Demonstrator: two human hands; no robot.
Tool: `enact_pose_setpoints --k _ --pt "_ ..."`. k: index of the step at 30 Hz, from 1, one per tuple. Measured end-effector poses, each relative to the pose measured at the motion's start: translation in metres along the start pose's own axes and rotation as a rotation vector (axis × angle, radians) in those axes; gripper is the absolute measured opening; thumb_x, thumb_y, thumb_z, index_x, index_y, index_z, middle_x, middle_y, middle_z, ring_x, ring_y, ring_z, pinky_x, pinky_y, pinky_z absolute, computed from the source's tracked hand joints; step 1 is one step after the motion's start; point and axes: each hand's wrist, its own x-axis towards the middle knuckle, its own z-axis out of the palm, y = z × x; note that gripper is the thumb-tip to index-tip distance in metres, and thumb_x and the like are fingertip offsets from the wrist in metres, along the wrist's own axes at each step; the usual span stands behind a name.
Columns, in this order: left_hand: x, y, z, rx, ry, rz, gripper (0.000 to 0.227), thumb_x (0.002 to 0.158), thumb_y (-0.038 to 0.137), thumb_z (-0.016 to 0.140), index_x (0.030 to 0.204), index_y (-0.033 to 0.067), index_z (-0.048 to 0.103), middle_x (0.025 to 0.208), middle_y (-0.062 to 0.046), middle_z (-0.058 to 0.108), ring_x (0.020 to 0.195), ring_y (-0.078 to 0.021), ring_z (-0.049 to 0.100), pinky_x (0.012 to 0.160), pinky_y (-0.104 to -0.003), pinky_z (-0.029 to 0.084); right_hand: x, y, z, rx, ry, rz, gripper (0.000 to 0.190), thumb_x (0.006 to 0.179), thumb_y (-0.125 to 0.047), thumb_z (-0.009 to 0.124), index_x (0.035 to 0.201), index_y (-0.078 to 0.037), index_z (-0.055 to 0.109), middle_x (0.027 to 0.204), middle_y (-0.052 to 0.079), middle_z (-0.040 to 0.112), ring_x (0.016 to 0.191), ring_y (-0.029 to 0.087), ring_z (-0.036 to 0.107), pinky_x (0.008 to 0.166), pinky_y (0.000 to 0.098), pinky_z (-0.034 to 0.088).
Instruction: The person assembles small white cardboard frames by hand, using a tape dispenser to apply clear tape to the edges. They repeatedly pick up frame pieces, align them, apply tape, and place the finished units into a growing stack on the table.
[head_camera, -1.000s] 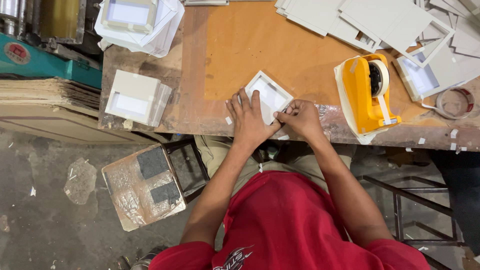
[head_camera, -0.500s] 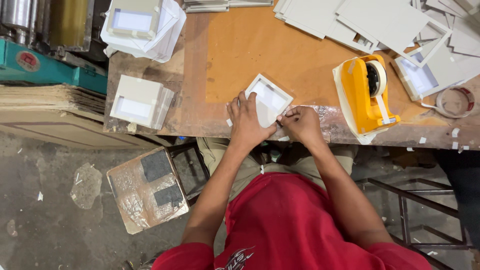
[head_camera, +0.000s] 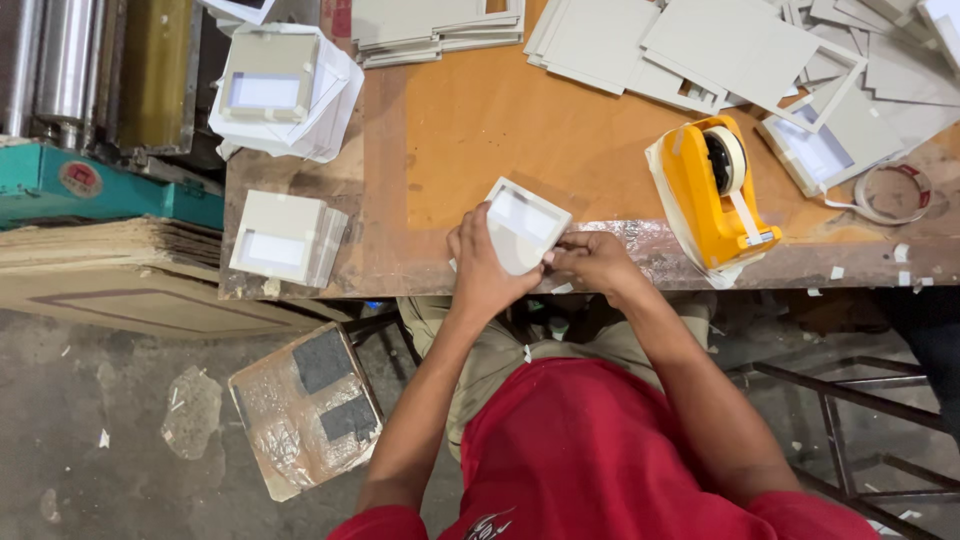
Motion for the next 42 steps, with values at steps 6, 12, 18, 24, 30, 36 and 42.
enact_pose_setpoints --k 6,12,18,24,30,36,42 --pt "-0.014 0.021 -0.025 -0.055 0.021 0.013 0.115 0.06 0.028 0.092 0.15 -0.0015 0.027 0.143 -0.027 0.045 0.131 -0.0457 0.04 0.11 -0.056 0.039 -0.027 -0.009 0.004 -0.151 -0.094 -0.138 0.015 0.089 -0.016 0.08 0.095 -0.004 0.082 0.067 0.0 0.067 0.052 0.005 0.045 0.047 0.0236 0.034" --pt "-0.031 0.053 -0.055 -0.178 -0.037 -0.004 0.115 0.061 0.026 0.092 0.151 -0.001 0.027 0.143 -0.028 0.044 0.133 -0.0438 0.041 0.111 -0.053 0.041 -0.067 -0.036 -0.005 -0.312 -0.186 -0.318 0.014 0.085 -0.014 0.081 0.093 -0.003 0.082 0.066 -0.001 0.07 0.056 0.005 0.053 0.05 0.0243 0.043" --pt "-0.043 0.074 -0.068 -0.462 -0.132 0.002 0.111 0.07 0.028 0.089 0.154 0.0024 0.021 0.147 -0.027 0.045 0.14 -0.0368 0.049 0.118 -0.049 0.043 -0.102 -0.053 -0.009 -0.47 -0.035 -0.744 0.022 0.07 -0.012 0.088 0.087 -0.002 0.08 0.071 0.007 0.073 0.059 0.013 0.064 0.055 0.0278 0.048" --pt "-0.055 0.082 -0.055 -1.064 -0.355 -0.09 0.11 0.074 0.027 0.085 0.156 0.0053 0.014 0.151 -0.023 0.039 0.148 -0.0322 0.041 0.124 -0.045 0.035 -0.088 -0.033 -0.009 -0.477 0.193 -0.979 0.022 0.079 -0.005 0.079 0.099 0.002 0.073 0.092 0.01 0.074 0.083 0.012 0.071 0.073 0.0277 0.056" --pt "-0.033 0.057 -0.029 -0.209 0.073 -0.231 0.103 0.074 0.036 0.089 0.15 0.0023 0.028 0.148 -0.025 0.038 0.139 -0.039 0.038 0.118 -0.052 0.033 -0.067 -0.008 -0.004 -0.154 0.459 -0.607 0.012 0.095 -0.011 0.077 0.099 -0.001 0.073 0.085 0.004 0.071 0.074 0.004 0.061 0.065 0.0221 0.05" --pt "-0.041 0.041 -0.001 0.118 -0.073 -0.493 0.087 0.077 0.04 0.088 0.144 0.0018 0.049 0.149 -0.029 0.03 0.132 -0.0468 0.031 0.108 -0.06 0.026 -0.093 -0.022 -0.014 -0.438 0.658 -0.731 0.01 0.095 -0.004 0.074 0.103 0.001 0.073 0.094 0.008 0.073 0.072 0.012 0.064 0.065 0.0263 0.05" --pt "-0.056 0.025 -0.004 0.056 -0.067 -0.299 0.081 0.077 0.03 0.088 0.14 -0.004 0.051 0.13 -0.028 0.045 0.118 -0.0445 0.049 0.099 -0.049 0.044 -0.119 -0.06 -0.065 -1.256 1.126 -0.866 0.024 0.09 -0.012 0.075 0.106 0.006 0.072 0.104 0.023 0.068 0.092 0.041 0.06 0.083 0.0459 0.048"
